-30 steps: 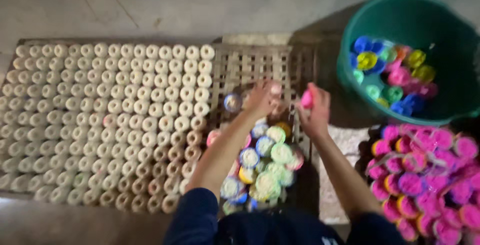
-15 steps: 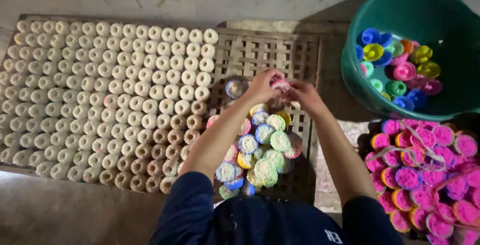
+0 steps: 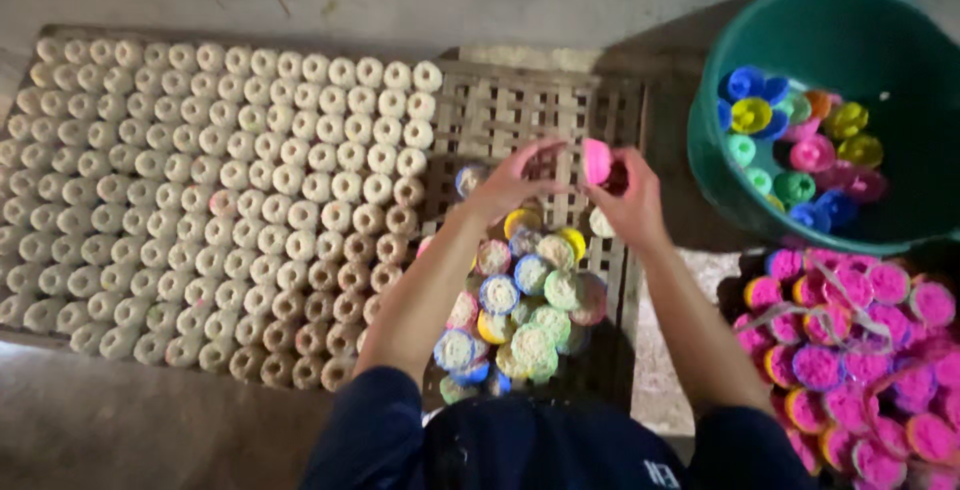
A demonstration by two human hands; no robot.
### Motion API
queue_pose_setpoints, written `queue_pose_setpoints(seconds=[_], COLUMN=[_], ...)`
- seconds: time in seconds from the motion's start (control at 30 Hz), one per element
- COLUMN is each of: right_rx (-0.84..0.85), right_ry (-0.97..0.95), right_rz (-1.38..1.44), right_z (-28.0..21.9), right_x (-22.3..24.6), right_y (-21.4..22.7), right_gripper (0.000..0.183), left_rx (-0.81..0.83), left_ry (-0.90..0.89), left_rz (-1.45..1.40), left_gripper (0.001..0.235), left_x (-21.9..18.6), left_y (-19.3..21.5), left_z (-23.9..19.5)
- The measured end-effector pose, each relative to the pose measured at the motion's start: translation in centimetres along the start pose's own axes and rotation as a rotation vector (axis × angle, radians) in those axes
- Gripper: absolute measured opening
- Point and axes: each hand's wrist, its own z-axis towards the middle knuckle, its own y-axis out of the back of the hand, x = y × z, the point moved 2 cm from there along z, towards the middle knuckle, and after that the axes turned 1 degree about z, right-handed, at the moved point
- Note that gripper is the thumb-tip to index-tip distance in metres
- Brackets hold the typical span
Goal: The person repeatedly picks small white doughnut-shaped items from a tray and places them into colorful plastic molds. They then transfer the assembled items into a green bucket. The process is repetitive and involves handling many small items by hand.
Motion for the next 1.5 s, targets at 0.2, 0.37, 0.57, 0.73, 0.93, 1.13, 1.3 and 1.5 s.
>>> queue_pose_setpoints(seconds=[0.2, 0.37, 0.57, 0.73, 0.93, 1.13, 1.3, 1.5], right_rx=[-0.113, -0.234, -0.384, -0.665, 0.073, 0.119, -0.135, -0.076], right_ry=[0.235, 0.310, 0.252, 0.511, -0.478, -0.498, -0.016, 0.124], right_rz=[-0.661, -0.610, -0.646, -0.869, 0.456, 0.918, -0.041, -0.638], right_z=[-2.3, -2.3, -1.8, -0.5, -1.7, -3.8, -2.4, -2.1], right_x=[1.3, 0.5, 4.6, 10.0, 1.5, -3.5, -3.5, -1.0], right_y=[-1.8, -0.7, 2.0, 8.7, 0.6, -0.7, -0.1, -1.0], right_gripper=[0.041, 0.040, 0.039, 0.051, 0.046, 0.042, 0.041, 0.045], left_rx=[0.037, 0.004, -0.063, -0.143, -0.118, -0.438, -0.516, -0.505], left_ry=[0.034, 0.067, 0.009, -0.129, 0.053, -0.036, -0.390, -0.190], left_rz=[0.979, 1.028, 0.754, 0.478, -0.175, 0.309, 1.028, 1.008], left_gripper=[0.051, 0.043, 0.051, 0.041, 0.047, 0.055, 0.055, 0.055], left_x=[7.9, 9.9, 3.4, -1.3, -3.8, -3.9, -2.6, -1.5], left_y=[2.2, 3.1, 2.5, 1.3, -0.8, -0.5, -0.2, -0.3], left_z=[-1.6, -1.9, -2.8, -3.0, -3.4, -4.9, -6.5, -7.2])
